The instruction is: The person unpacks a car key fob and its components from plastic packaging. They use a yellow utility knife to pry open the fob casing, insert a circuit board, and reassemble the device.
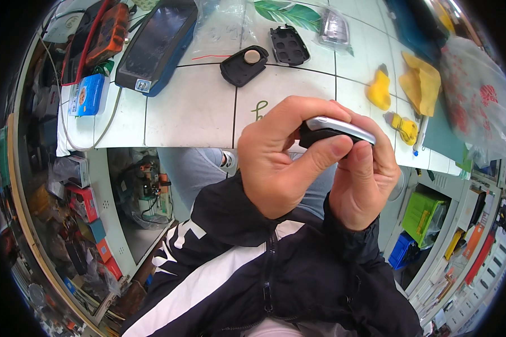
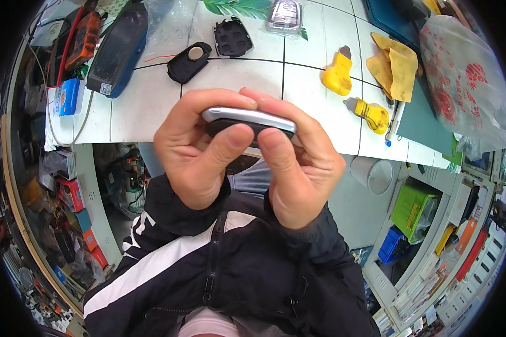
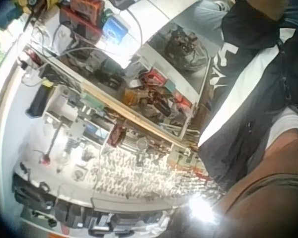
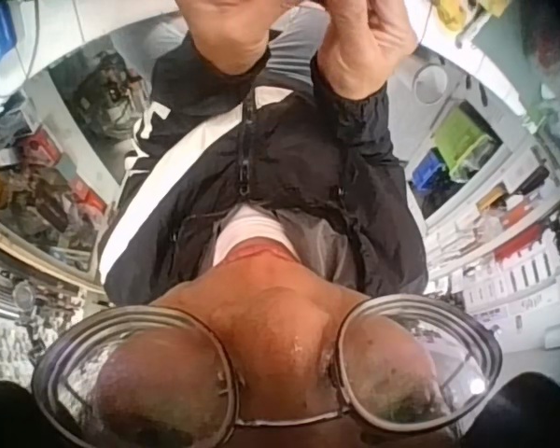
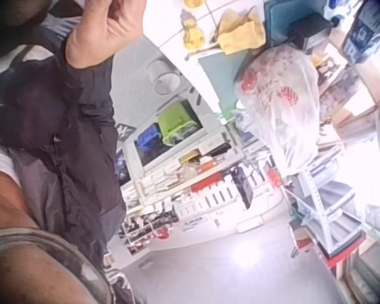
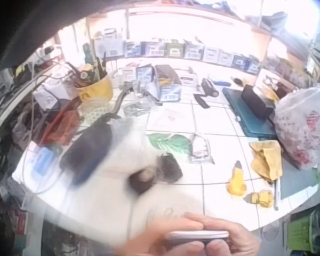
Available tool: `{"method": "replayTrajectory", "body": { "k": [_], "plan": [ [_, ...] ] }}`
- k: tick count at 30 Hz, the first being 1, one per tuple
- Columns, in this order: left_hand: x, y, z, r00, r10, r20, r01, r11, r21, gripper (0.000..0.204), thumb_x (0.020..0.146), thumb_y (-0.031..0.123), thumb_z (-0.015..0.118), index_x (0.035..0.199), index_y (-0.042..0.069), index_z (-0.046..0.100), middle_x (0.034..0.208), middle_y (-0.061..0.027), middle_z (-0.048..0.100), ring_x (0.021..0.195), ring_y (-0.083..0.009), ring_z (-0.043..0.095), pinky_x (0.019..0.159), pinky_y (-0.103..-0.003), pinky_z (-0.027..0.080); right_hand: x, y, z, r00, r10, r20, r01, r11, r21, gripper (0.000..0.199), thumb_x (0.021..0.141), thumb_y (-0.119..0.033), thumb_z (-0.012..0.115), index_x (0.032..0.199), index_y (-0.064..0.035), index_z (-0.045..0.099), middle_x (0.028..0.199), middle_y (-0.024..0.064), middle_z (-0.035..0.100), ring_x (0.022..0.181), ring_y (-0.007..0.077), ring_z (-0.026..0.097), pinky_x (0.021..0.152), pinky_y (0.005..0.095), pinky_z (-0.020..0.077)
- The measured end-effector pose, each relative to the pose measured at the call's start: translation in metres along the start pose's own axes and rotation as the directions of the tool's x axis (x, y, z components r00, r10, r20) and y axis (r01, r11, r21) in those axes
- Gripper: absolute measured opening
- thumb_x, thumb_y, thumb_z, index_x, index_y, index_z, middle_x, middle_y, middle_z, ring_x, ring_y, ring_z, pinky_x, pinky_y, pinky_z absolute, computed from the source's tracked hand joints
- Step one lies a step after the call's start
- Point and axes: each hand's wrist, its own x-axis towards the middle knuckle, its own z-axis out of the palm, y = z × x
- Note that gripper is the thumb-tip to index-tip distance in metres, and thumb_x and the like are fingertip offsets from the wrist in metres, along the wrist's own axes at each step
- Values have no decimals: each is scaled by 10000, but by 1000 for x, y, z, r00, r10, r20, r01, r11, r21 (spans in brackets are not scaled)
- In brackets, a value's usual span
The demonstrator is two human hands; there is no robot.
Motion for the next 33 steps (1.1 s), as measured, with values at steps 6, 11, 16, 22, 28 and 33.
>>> {"method": "replayTrajectory", "body": {
  "k": [6,11,16,22,28,33],
  "plan": [
    [6,-8,-3,998,-50,30,51,998,-27,254,835,14,618,1067,-32,525,949,-79,586,845,-109,558,742,-211,450,3,5,-9,996,81,-27,-82,997,-10,327,863,-104,597,1132,68,527,1175,257,544,1037,243,572,894,320,451],
    [8,-10,-14,1000,4,16,-7,978,207,300,831,37,637,1098,-19,515,1014,-71,558,897,-100,537,742,-209,445,5,8,-18,992,123,-13,-123,971,-203,286,860,-95,597,1117,24,562,994,103,598,886,159,584,710,254,517],
    [-2,-22,-4,967,-246,-65,231,955,-184,365,801,101,665,1126,9,528,1065,-68,514,994,-150,505,845,-273,410,1,17,-13,969,216,-118,-203,972,116,289,877,-109,586,1142,-4,534,1045,98,607,871,148,593,741,275,507],
    [-3,-24,-6,997,-50,-63,51,999,12,218,847,75,587,1032,-7,507,864,-85,577,764,-164,587,661,-266,465,7,11,-17,999,31,29,-22,960,-279,239,887,-99,547,1109,-15,518,1109,94,548,1037,182,528,878,313,429],
    [5,-12,-14,967,-230,110,198,951,238,166,835,105,606,909,-11,514,697,-89,589,586,-155,592,563,-245,461,23,-3,-21,995,98,33,-84,951,-299,313,811,-101,636,1092,15,564,1084,84,532,943,143,543,797,256,441],
    [1,-15,-11,973,-224,49,224,975,11,232,822,144,651,956,-23,560,745,-82,602,642,-108,578,582,-228,462,21,0,-21,985,166,-40,-169,981,-95,316,812,-138,648,1085,1,570,992,81,597,890,141,568,785,247,447]
  ]
}}
